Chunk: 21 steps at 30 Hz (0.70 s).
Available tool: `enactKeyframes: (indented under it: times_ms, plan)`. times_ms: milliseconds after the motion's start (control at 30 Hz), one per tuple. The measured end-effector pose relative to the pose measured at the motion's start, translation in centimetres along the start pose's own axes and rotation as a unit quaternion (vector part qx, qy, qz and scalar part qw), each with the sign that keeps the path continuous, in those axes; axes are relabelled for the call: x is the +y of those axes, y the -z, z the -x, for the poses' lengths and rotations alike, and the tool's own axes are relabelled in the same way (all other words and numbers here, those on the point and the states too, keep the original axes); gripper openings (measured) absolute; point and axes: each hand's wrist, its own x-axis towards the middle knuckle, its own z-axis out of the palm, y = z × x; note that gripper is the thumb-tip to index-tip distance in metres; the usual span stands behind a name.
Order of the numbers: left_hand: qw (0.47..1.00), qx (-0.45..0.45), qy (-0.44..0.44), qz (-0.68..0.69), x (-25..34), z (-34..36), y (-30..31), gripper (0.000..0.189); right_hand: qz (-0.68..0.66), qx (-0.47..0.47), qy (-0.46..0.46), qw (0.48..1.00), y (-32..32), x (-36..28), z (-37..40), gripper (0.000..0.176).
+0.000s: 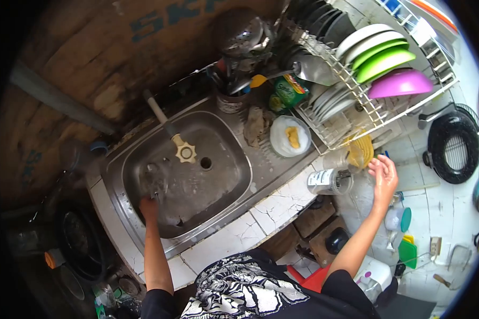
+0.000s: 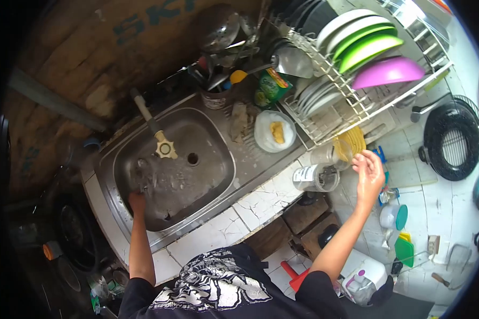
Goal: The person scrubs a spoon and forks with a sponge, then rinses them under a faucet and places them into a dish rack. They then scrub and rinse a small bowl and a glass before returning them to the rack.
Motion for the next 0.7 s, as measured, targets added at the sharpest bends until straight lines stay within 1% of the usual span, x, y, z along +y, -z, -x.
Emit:
enactKeyframes:
  times_ms: [67,133,167,200,267,300,333,367,400,433,467,533,567,633,667,700]
  plan:
    - [1.000,0.010,-0.007,0.013,-3.2,-0.9,-1.6,0.019,0.022,0.009,0.028,0.999,-1.2,-0.6,0.0,0.020]
    - [0.985,-0.013,0.078,0.156,0.6,1.1,1.4,0.018,0.011,-0.017,0.052,0.998,-2.9,-0.7,0.1,0.019]
    - [0.971,-0.031,0.087,0.219,1.2,1.8,1.8,0.019,0.005,-0.026,0.059,0.998,-4.1,-0.5,0.2,0.018]
    - [0.953,-0.049,0.092,0.284,1.8,2.4,2.0,0.019,-0.036,-0.066,0.028,0.997,-6.1,-0.5,0.5,0.018]
    - [0.910,-0.063,0.139,0.386,4.4,4.2,2.8,0.019,-0.113,-0.142,-0.037,0.983,-11.8,-0.8,2.5,0.017]
    - [0.882,-0.076,0.155,0.439,6.0,4.9,3.1,0.019,-0.134,-0.207,-0.094,0.965,-14.4,-1.1,3.8,0.017]
    - [0.862,-0.107,0.157,0.469,7.4,5.4,3.7,0.020,-0.134,-0.293,-0.126,0.938,-17.1,-1.1,5.2,0.018]
    - [0.841,-0.141,0.159,0.498,8.7,6.0,4.4,0.020,-0.125,-0.383,-0.133,0.906,-19.8,-0.2,6.7,0.020]
    - [0.817,-0.175,0.161,0.526,10.0,6.6,4.7,0.021,-0.144,-0.464,-0.175,0.856,-22.6,1.1,8.2,0.023]
    - [0.804,-0.183,0.183,0.535,11.3,7.1,4.5,0.021,-0.142,-0.518,-0.197,0.820,-25.5,2.9,10.0,0.025]
    - [0.801,-0.211,0.174,0.533,11.8,7.4,4.0,0.022,-0.141,-0.552,-0.226,0.790,-28.4,4.1,12.1,0.029]
    - [0.793,-0.266,0.158,0.524,12.4,7.8,3.3,0.024,-0.138,-0.608,-0.234,0.746,-33.7,7.2,15.7,0.033]
    - [0.808,-0.281,0.175,0.487,13.7,8.0,3.7,0.025,-0.209,-0.596,-0.315,0.708,-35.9,8.1,16.9,0.033]
    - [0.742,-0.353,0.211,0.529,13.9,8.0,3.0,0.025,-0.341,-0.551,-0.467,0.601,-39.1,9.0,18.5,0.033]
    - [0.705,-0.387,0.229,0.549,13.9,8.0,2.5,0.025,-0.350,-0.548,-0.456,0.607,-40.1,9.5,18.7,0.032]
    - [0.702,-0.394,0.244,0.541,14.1,7.8,2.1,0.025,-0.358,-0.545,-0.445,0.614,-40.8,9.5,18.7,0.031]
